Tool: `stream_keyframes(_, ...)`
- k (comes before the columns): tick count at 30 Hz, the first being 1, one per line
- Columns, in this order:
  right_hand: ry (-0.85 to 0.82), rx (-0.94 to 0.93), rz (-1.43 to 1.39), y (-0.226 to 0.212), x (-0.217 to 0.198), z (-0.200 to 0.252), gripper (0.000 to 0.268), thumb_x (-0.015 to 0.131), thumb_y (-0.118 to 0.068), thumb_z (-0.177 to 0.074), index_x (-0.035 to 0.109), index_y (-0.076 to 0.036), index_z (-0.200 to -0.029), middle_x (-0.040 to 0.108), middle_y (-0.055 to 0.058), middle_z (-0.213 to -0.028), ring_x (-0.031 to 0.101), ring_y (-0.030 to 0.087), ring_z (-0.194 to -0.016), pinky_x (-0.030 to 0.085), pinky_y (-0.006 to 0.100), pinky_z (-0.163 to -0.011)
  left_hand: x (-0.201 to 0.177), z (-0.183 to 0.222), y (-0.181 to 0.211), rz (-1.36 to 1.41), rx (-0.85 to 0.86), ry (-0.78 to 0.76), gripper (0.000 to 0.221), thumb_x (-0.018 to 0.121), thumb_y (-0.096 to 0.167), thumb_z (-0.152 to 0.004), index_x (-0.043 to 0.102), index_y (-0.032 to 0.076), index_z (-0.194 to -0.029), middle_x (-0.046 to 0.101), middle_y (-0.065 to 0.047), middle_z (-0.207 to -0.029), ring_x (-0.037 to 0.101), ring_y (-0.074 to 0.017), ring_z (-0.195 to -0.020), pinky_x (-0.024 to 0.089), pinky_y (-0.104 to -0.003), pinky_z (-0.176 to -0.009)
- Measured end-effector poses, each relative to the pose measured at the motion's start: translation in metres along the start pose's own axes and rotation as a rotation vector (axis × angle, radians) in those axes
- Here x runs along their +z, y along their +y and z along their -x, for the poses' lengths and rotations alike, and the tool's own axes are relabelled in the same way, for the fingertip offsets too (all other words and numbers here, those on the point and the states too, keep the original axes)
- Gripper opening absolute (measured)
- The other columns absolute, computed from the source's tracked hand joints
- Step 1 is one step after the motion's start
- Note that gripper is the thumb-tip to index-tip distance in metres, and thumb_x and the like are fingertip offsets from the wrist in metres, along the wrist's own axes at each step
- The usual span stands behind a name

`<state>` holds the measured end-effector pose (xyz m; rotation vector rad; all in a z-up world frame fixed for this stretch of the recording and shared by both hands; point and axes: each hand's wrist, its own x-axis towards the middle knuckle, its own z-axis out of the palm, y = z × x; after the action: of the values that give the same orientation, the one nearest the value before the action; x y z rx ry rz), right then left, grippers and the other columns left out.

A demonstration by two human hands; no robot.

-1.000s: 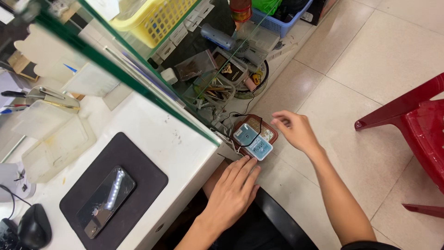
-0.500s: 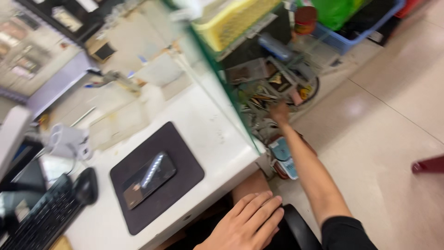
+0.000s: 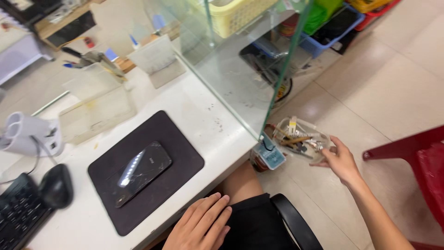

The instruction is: The person removes the back cover of a smartphone, retrieves a SIM card, and uses a screwdriver to unscrew internal components. They then use a plastic pry tool to separate the screen from the frame, exposing the internal circuitry.

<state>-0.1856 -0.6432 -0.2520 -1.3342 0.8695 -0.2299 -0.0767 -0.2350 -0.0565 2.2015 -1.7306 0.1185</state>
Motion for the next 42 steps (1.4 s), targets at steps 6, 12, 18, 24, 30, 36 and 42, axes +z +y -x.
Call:
stream_keyframes(6, 0.053, 0.146, 0.261, -0.016, -0.022, 0.111, 0.058, 0.055, -0.012, -0.094, 0.042, -0.010, -0.151, 0.066, 0.026, -0.124, 0.079, 0.036, -0.080, 0.064, 0.042, -0.068, 0.005, -0.009, 0.006, 0.050, 0.035, 0.013, 0.036, 0.076, 0.024, -0.089, 0.070, 0.002, -0.117, 0.065, -0.015, -0.133, 0.059, -0.0337, -0.128, 0.048, -0.048, -0.104)
stream_keyframes(12, -0.071, 0.256, 0.420, -0.037, -0.018, 0.174, 0.065, 0.060, -0.017, -0.093, 0.047, -0.016, -0.157, 0.070, 0.022, -0.127, 0.079, 0.035, -0.078, 0.067, 0.044, -0.065, -0.014, -0.014, 0.001, 0.034, 0.101, 0.006, 0.042, 0.075, 0.020, -0.089, 0.067, -0.004, -0.122, 0.063, -0.019, -0.134, 0.058, -0.0354, -0.128, 0.049, -0.048, -0.104)
stream_keyframes(18, 0.004, 0.265, 0.382, -0.030, -0.024, 0.161, 0.056, 0.064, -0.021, -0.093, 0.050, -0.016, -0.147, 0.072, 0.020, -0.125, 0.080, 0.031, -0.083, 0.070, 0.047, -0.066, -0.008, -0.006, 0.001, 0.151, 0.012, 0.022, 0.042, 0.074, 0.018, -0.088, 0.066, -0.003, -0.123, 0.065, -0.017, -0.130, 0.061, -0.0343, -0.124, 0.050, -0.045, -0.102)
stream_keyframes(24, 0.133, 0.312, 0.180, 0.006, -0.038, 0.120, 0.057, 0.050, -0.006, -0.098, 0.041, -0.004, -0.154, 0.069, 0.037, -0.115, 0.077, 0.048, -0.084, 0.066, 0.048, -0.074, 0.129, -0.029, -0.007, 0.260, 0.030, -0.067, 0.031, 0.069, 0.006, -0.084, 0.066, -0.004, -0.114, 0.067, -0.018, -0.114, 0.064, -0.0344, -0.112, 0.051, -0.043, -0.100)
stream_keyframes(30, 0.154, 0.109, 0.055, 0.044, -0.054, 0.077, 0.060, 0.045, 0.002, -0.093, 0.036, 0.002, -0.153, 0.065, 0.033, -0.119, 0.074, 0.039, -0.092, 0.066, 0.041, -0.075, 0.359, -0.151, -0.030, -0.335, 0.057, -0.535, 0.031, 0.062, 0.014, -0.093, 0.066, 0.000, -0.121, 0.064, -0.019, -0.124, 0.058, -0.0338, -0.120, 0.051, -0.047, -0.094)
stream_keyframes(36, 0.232, 0.032, 0.050, 0.081, -0.054, 0.031, 0.063, 0.048, 0.003, -0.092, 0.033, 0.003, -0.153, 0.062, 0.029, -0.122, 0.073, 0.037, -0.093, 0.066, 0.041, -0.070, 0.448, -0.200, -0.079, -0.567, 0.007, -1.054, 0.091, 0.065, 0.035, -0.091, 0.012, 0.012, -0.162, 0.014, -0.017, -0.165, 0.016, -0.0383, -0.150, 0.025, -0.059, -0.112)
stream_keyframes(42, 0.214, 0.096, -0.003, 0.115, -0.048, -0.010, 0.062, 0.055, 0.002, -0.091, 0.042, -0.003, -0.152, 0.065, 0.023, -0.120, 0.073, 0.030, -0.093, 0.067, 0.040, -0.068, 0.457, -0.198, -0.088, -0.639, 0.218, -0.815, 0.047, 0.052, 0.025, -0.104, 0.052, 0.009, -0.148, 0.042, -0.016, -0.157, 0.036, -0.0383, -0.148, 0.036, -0.063, -0.108)
